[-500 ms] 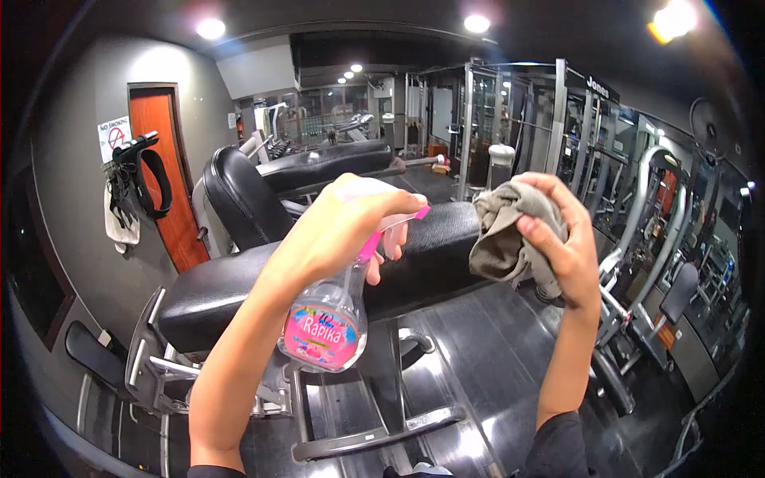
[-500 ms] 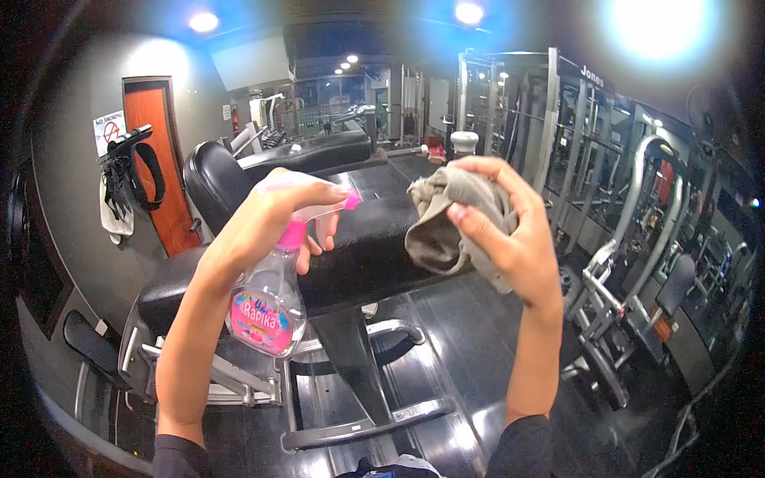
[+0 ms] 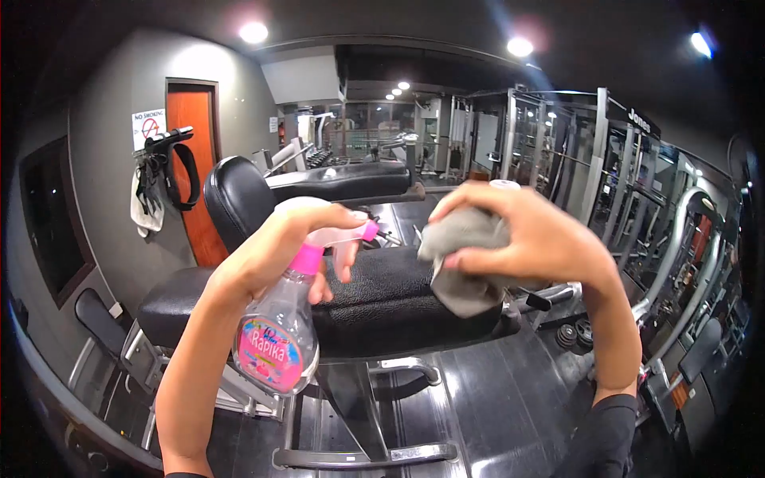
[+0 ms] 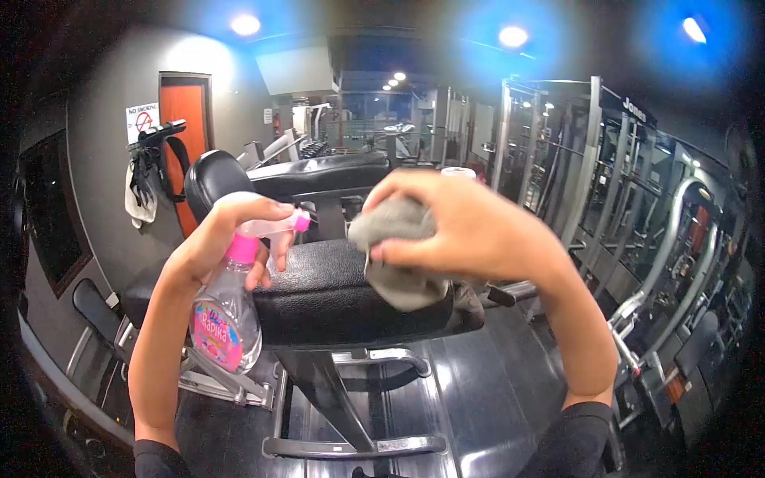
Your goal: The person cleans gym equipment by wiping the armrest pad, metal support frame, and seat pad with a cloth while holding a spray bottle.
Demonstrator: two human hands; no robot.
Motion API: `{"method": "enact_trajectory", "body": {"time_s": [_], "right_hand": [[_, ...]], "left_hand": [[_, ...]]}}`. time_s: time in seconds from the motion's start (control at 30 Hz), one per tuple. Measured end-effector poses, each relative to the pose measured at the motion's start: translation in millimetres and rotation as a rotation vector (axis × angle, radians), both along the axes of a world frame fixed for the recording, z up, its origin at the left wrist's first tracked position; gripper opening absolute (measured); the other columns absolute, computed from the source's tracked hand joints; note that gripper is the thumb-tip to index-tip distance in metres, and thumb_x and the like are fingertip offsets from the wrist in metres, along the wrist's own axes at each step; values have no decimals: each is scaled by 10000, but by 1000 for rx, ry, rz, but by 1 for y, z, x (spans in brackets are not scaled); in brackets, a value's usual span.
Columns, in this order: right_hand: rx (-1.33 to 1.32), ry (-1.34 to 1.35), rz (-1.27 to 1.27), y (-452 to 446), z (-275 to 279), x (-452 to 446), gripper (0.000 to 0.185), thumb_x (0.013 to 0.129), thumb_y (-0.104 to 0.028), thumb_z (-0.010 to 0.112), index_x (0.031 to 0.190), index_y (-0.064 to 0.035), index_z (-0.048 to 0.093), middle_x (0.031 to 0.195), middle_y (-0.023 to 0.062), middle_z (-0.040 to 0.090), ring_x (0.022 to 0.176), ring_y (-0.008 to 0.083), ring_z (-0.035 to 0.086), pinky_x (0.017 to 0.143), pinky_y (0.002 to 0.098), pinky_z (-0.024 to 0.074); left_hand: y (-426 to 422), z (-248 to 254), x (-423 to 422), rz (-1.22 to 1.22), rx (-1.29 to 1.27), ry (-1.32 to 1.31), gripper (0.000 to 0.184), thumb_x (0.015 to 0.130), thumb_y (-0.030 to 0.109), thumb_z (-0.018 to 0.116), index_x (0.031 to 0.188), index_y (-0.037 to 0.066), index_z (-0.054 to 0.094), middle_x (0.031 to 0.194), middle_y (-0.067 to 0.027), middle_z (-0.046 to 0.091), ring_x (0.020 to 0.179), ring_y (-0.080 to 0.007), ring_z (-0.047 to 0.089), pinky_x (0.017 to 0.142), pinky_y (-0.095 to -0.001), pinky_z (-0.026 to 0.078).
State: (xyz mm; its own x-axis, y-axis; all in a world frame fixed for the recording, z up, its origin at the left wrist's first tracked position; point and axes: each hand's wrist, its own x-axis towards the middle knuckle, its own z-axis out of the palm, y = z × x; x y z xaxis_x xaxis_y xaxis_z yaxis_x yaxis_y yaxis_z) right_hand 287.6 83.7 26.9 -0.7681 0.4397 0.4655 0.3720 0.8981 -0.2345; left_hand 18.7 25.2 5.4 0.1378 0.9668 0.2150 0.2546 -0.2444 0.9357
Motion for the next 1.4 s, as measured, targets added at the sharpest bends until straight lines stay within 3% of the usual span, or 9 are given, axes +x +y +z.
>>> {"method": "enact_trajectory", "body": {"time_s": [0.1,0.2,0.23,0.47,0.6,0.73,1.07,1.27,1.4], "right_hand": [[114,-128,-4,14,-23,-14,370,832,-242,679,1137,-51,593,1062,205,620,985,378,629,873,419,504],[132,-202,-93,29,-22,-23,357,847,-195,647,1161,-46,566,1075,212,580,982,406,624,882,455,497],[171,-247,-131,42,-26,-27,350,865,-196,618,1177,-51,555,1066,182,579,989,371,615,884,459,482],[223,-459,-290,80,-27,-55,385,860,-202,597,1214,-59,551,1119,227,586,995,408,624,912,466,489],[125,-442,-14,55,-11,-19,420,859,-285,608,1236,-106,560,1079,170,597,1017,364,613,900,455,478],[-1,-400,186,33,0,2,382,858,-254,619,1213,-122,571,1058,146,591,1021,333,607,914,436,462],[119,-389,-73,72,-30,-66,382,851,-163,615,1222,-91,559,1171,212,566,991,404,618,893,470,486],[18,-289,306,47,-13,-34,395,808,-136,647,1192,-84,571,1032,174,597,953,363,628,847,453,495],[-40,-336,362,55,-8,-36,390,796,-160,657,1173,-95,579,1011,157,609,973,349,620,856,440,485]], "left_hand": [[0,-12,-6,-26,-55,-86,391,865,325,537,758,-45,604,664,-168,638,366,-194,538,435,-295,507],[-2,-20,-13,-31,-49,-168,365,880,320,565,820,-36,618,681,-159,639,374,-188,537,453,-293,513],[-3,-22,-15,-35,-52,-193,368,876,317,559,823,-42,616,687,-167,644,369,-191,535,457,-294,516],[-5,-40,-25,81,9,-295,371,880,300,524,758,-44,597,665,-182,644,358,-198,530,398,-280,478],[-7,-45,-29,89,41,-316,393,878,305,523,722,-49,596,653,-182,641,352,-202,531,389,-276,469],[-6,-44,-30,59,7,-305,395,877,301,525,737,-61,599,668,-196,642,354,-209,536,399,-282,479],[-14,-44,-64,117,-76,-263,434,875,317,505,756,-89,601,689,-212,643,371,-240,548,398,-313,486],[-23,-47,-106,127,-63,-312,432,864,312,516,745,-95,597,663,-231,635,357,-239,547,412,-320,499],[-24,-45,-109,171,-109,-279,440,864,315,519,742,-99,604,670,-228,641,352,-229,544,418,-323,504]]}}
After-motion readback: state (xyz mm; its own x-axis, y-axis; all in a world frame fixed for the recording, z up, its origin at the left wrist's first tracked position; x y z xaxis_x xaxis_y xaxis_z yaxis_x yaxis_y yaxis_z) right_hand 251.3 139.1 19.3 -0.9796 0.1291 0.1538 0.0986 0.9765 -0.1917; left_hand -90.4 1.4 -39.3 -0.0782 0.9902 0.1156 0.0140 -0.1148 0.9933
